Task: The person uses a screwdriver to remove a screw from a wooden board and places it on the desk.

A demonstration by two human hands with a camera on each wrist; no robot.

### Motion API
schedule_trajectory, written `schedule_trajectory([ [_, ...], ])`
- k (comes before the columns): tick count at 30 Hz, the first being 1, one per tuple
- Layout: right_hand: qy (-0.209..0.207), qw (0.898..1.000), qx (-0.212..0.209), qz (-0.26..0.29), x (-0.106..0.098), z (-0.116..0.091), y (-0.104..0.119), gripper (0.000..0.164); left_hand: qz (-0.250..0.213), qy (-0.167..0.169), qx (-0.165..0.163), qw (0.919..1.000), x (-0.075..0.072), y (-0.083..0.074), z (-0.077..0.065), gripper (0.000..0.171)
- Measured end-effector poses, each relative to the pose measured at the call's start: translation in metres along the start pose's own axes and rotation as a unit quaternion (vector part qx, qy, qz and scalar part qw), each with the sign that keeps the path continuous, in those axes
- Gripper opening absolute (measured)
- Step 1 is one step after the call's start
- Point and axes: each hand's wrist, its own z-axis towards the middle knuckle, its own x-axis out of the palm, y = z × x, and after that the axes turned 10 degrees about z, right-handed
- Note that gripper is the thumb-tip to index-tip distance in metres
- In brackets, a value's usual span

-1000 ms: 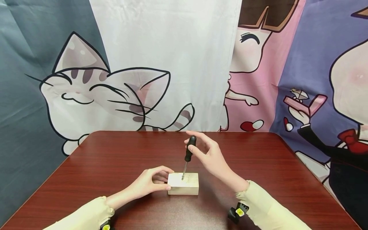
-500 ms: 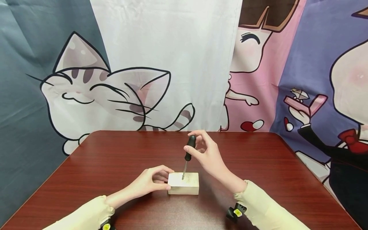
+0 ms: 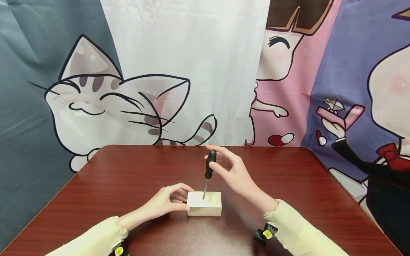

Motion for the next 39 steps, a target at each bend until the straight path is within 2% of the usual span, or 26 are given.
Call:
schedule_trajectory([
  [6,-0.004,0.999,-0.004,0.038,0.003,-0.001,-0.001,0.034,-0.004,-0.010,-0.006,0.9999,0.001,0.001,0.000,0.045],
  [13,-0.069,0.997,0.023,-0.029,0.007,-0.003,0.002,0.036,-0.014,-0.012,-0.011,0.9998,0.001,0.001,-0.002,0.044],
  [16,-0.074,0.996,0.036,-0.028,0.006,-0.003,0.004,0.037,-0.010,-0.007,-0.009,0.9999,0.001,0.003,-0.002,0.043],
  [22,-0.054,0.998,0.039,0.003,0.002,-0.002,0.006,0.035,-0.006,0.005,-0.006,0.9999,-0.001,0.008,-0.001,0.044],
  [29,-0.024,0.999,0.044,0.016,-0.003,0.000,0.007,0.036,-0.036,0.034,0.007,0.9988,-0.004,0.011,0.001,0.054],
  [36,0.024,0.999,0.028,0.028,-0.003,0.003,0.009,0.041,-0.038,0.044,0.016,0.9982,-0.006,0.013,0.003,0.054],
  [39,0.024,0.999,0.018,0.027,-0.001,0.003,0.007,0.040,-0.037,0.045,0.020,0.9981,-0.006,0.012,0.004,0.053],
])
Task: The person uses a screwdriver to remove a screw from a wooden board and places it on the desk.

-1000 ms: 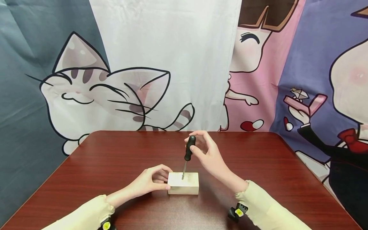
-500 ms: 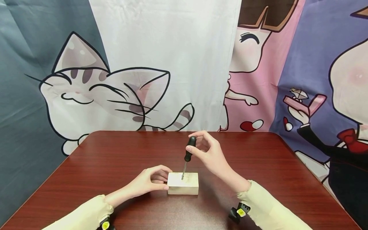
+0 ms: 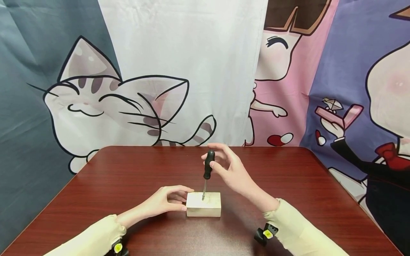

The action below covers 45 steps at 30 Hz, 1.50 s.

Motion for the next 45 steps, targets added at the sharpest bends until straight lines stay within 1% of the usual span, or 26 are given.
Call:
schedule_trajectory([
  [2,-0.015,1.000,-0.004,-0.019,0.0020,-0.0003,-0.0012,0.038,0.001,0.001,0.001,1.0000,0.0000,-0.0002,0.0006,0.053],
  [5,-0.045,0.998,0.005,-0.041,0.0045,-0.0010,-0.0023,0.035,0.007,0.001,0.000,1.0000,0.0000,0.0001,0.0016,0.052],
  [8,-0.060,0.998,0.015,-0.033,0.0054,-0.0020,-0.0026,0.036,0.011,0.000,-0.007,0.9999,0.0003,0.0004,0.0021,0.052],
  [14,-0.058,0.998,0.022,-0.012,0.0024,-0.0029,-0.0016,0.035,0.005,-0.004,-0.008,1.0000,0.0011,0.0006,0.0011,0.052],
  [18,-0.043,0.999,0.024,-0.012,0.0002,-0.0026,-0.0007,0.035,0.002,-0.005,-0.007,1.0000,0.0011,0.0009,0.0004,0.051],
  [22,-0.020,1.000,0.011,-0.015,-0.0003,-0.0030,-0.0008,0.037,0.003,-0.005,-0.011,0.9999,0.0010,0.0009,-0.0002,0.050],
  [27,-0.004,1.000,-0.008,0.030,0.0009,-0.0033,-0.0037,0.036,0.000,-0.006,-0.014,0.9999,0.0010,0.0002,-0.0002,0.051],
  [28,-0.006,0.999,-0.009,0.036,0.0011,-0.0033,-0.0045,0.035,0.000,-0.005,-0.014,0.9999,0.0011,0.0001,-0.0001,0.051],
  [29,-0.010,0.999,-0.011,0.030,0.0014,-0.0035,-0.0055,0.035,-0.002,-0.005,-0.015,0.9999,0.0011,-0.0003,-0.0001,0.050],
  [32,-0.036,0.999,-0.011,-0.012,0.0024,-0.0040,-0.0079,0.036,-0.004,-0.003,-0.015,0.9999,0.0013,-0.0007,-0.0001,0.050],
  [35,-0.068,0.997,0.001,-0.046,0.0037,-0.0043,-0.0088,0.038,-0.005,-0.002,-0.011,0.9999,0.0016,-0.0006,-0.0001,0.050],
  [37,-0.080,0.996,0.010,-0.047,0.0043,-0.0040,-0.0081,0.038,-0.003,-0.002,-0.007,1.0000,0.0018,0.0000,-0.0001,0.050],
  [41,-0.087,0.995,0.015,-0.045,0.0032,-0.0029,-0.0067,0.037,-0.001,-0.004,-0.004,1.0000,0.0016,0.0001,-0.0002,0.050],
  [45,-0.077,0.996,0.014,-0.038,0.0011,-0.0018,-0.0052,0.036,0.000,-0.005,-0.003,1.0000,0.0012,0.0001,0.0001,0.051],
])
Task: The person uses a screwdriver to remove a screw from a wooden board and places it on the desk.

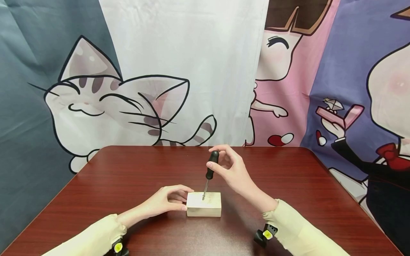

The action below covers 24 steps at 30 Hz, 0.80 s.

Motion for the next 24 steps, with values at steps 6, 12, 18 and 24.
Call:
schedule_trajectory([
  [6,0.023,1.000,0.003,0.008,-0.003,0.001,0.002,0.039,0.003,0.000,0.007,1.0000,0.000,0.001,0.000,0.051],
  [12,0.063,0.996,-0.008,0.062,-0.002,0.000,-0.001,0.046,0.001,-0.001,0.000,1.0000,-0.001,0.000,0.000,0.051],
  [18,0.036,0.998,-0.024,0.052,0.005,-0.001,-0.005,0.036,-0.004,0.000,-0.002,1.0000,0.000,0.001,0.000,0.049],
  [24,-0.007,1.000,-0.005,0.006,0.007,-0.001,-0.003,0.034,0.001,-0.001,0.001,1.0000,0.000,0.001,0.000,0.050],
])
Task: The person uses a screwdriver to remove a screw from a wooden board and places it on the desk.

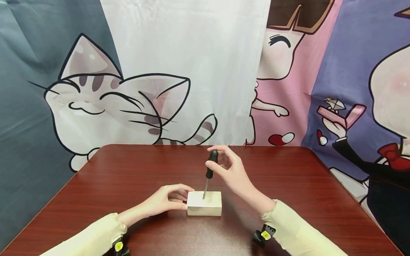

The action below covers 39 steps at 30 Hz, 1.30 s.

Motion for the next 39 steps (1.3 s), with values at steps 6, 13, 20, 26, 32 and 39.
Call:
schedule_trajectory([
  [6,0.016,1.000,0.015,0.002,-0.0025,0.0010,0.0023,0.036,-0.001,0.001,-0.005,1.0000,-0.0003,-0.0008,0.0002,0.051],
  [13,0.017,1.000,0.017,-0.004,-0.0053,-0.0004,0.0061,0.037,-0.009,0.004,-0.008,0.9999,0.0005,0.0000,0.0006,0.051],
  [20,0.046,0.998,0.026,0.017,-0.0082,-0.0002,0.0091,0.043,-0.006,0.005,-0.010,0.9999,0.0000,-0.0007,0.0002,0.052],
  [26,0.086,0.995,-0.023,0.048,-0.0087,0.0021,0.0053,0.038,-0.007,0.004,-0.003,1.0000,-0.0006,0.0005,0.0004,0.052],
  [32,0.102,0.989,-0.038,0.097,-0.0061,0.0028,0.0031,0.038,-0.006,0.003,-0.009,0.9999,-0.0002,0.0004,0.0003,0.053],
  [39,0.045,0.997,-0.051,0.036,-0.0007,-0.0019,0.0030,0.032,-0.008,0.003,-0.009,0.9999,0.0001,-0.0001,0.0002,0.052],
])
